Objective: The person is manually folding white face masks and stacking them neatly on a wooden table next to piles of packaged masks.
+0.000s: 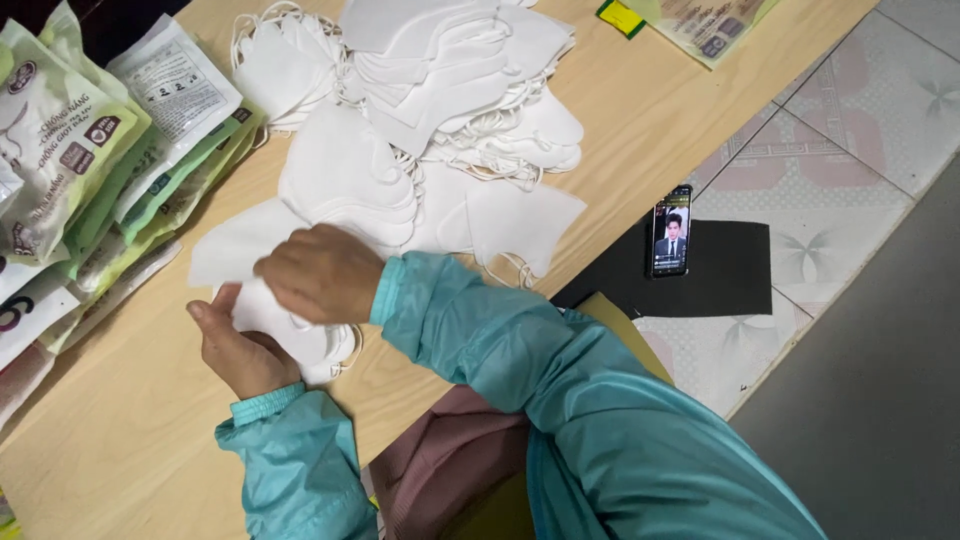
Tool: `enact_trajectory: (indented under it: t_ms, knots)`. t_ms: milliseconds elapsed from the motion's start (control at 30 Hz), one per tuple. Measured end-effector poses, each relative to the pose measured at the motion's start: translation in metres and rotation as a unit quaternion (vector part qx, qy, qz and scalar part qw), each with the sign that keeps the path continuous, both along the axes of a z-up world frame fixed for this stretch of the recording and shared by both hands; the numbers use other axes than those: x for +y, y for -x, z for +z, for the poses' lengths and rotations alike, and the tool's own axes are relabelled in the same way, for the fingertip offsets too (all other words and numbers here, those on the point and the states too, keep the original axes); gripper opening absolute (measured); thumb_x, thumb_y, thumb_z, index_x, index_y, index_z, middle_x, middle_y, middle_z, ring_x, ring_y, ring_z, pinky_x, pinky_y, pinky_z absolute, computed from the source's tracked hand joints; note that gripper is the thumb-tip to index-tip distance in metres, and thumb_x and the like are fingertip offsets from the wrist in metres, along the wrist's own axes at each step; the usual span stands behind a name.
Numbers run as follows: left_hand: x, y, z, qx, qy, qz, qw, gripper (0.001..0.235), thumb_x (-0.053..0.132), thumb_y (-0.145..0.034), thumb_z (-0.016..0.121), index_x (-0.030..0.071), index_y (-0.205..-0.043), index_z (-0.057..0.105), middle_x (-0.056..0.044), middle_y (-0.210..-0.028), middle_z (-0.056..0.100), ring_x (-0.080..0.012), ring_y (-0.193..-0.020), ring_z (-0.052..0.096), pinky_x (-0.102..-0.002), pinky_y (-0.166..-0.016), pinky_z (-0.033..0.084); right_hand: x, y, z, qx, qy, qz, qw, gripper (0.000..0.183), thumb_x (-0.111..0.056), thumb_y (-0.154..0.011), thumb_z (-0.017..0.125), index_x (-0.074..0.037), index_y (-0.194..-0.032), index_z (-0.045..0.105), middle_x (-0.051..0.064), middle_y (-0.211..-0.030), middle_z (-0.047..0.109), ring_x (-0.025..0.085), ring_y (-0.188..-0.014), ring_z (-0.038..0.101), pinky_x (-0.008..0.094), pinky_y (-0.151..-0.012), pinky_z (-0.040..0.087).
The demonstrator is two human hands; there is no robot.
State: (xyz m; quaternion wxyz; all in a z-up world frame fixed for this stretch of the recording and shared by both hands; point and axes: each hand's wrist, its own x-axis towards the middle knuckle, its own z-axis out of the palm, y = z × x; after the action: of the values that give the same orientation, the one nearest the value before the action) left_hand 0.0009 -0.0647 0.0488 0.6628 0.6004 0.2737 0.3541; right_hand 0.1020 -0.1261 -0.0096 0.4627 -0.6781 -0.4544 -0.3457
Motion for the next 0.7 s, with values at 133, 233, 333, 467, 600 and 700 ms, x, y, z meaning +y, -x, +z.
enact_trajectory:
  t_ms: [133, 233, 333, 467, 600, 700]
  knots:
    - [0.035, -0.007, -0.041, 0.006, 0.032, -0.008, 0.999, 0.032, 0.042, -0.105, 0.062, 0.013, -0.117, 0.07, -0.004, -0.103, 0.071, -0.013, -0.09, 0.074, -0.032, -0.09, 0.065, -0.007, 0.013, 0.002, 0.021, 0.057, 0.058, 0.996, 0.01, -0.024, -0.096, 0.055, -0.017, -0.098, 0.062, 0.004, -0.081, 0.065, 0.027, -0.078, 0.068, 0.042, -0.069, 0.053]
    - [0.043, -0.007, -0.057, -0.002, 0.011, 0.004, 1.0, 0.015, 0.021, -0.108, 0.063, 0.008, -0.116, 0.062, -0.009, -0.099, 0.071, -0.0142, -0.085, 0.073, -0.033, -0.088, 0.065, -0.006, 0.008, -0.003, 0.094, 0.064, 0.119, 0.986, 0.02, -0.037, -0.099, 0.058, -0.02, -0.106, 0.067, 0.006, -0.084, 0.071, 0.03, -0.079, 0.072, 0.045, -0.071, 0.056]
    - [0.038, -0.01, -0.051, 0.012, -0.014, 0.027, 0.999, 0.018, 0.021, -0.106, 0.064, 0.008, -0.118, 0.064, -0.006, -0.101, 0.073, -0.0126, -0.085, 0.073, -0.029, -0.084, 0.064, -0.009, -0.017, -0.013, 0.097, -0.054, 0.087, 0.99, 0.021, -0.035, -0.098, 0.068, -0.018, -0.111, 0.07, 0.009, -0.099, 0.073, 0.034, -0.09, 0.072, 0.048, -0.075, 0.058]
    - [0.08, -0.012, -0.106, 0.0, -0.09, 0.04, 0.995, 0.029, 0.005, -0.103, 0.065, 0.009, -0.131, 0.061, -0.014, -0.115, 0.07, -0.02, -0.102, 0.07, -0.037, -0.088, 0.062, -0.047, -0.054, -0.003, 0.165, 0.166, -0.121, 0.965, 0.028, -0.025, -0.093, 0.067, -0.017, -0.12, 0.071, 0.007, -0.112, 0.07, 0.032, -0.104, 0.063, 0.048, -0.083, 0.05]
    - [0.068, -0.007, -0.081, -0.003, -0.154, 0.032, 0.988, 0.048, -0.01, -0.099, 0.063, 0.008, -0.142, 0.049, -0.024, -0.134, 0.059, -0.0308, -0.12, 0.06, -0.048, -0.101, 0.054, -0.063, -0.058, 0.01, 0.257, 0.359, -0.191, 0.877, 0.038, -0.025, -0.086, 0.075, -0.016, -0.123, 0.071, 0.008, -0.115, 0.067, 0.03, -0.11, 0.055, 0.047, -0.089, 0.04]
    - [0.059, -0.004, -0.068, 0.012, -0.19, 0.019, 0.981, 0.076, -0.015, -0.098, 0.063, 0.018, -0.16, 0.034, -0.015, -0.161, 0.036, -0.0319, -0.138, 0.054, -0.051, -0.115, 0.049, -0.064, -0.065, 0.002, 0.279, 0.36, -0.172, 0.873, 0.032, -0.023, -0.089, 0.072, -0.016, -0.121, 0.073, 0.008, -0.112, 0.069, 0.029, -0.107, 0.057, 0.044, -0.089, 0.04]
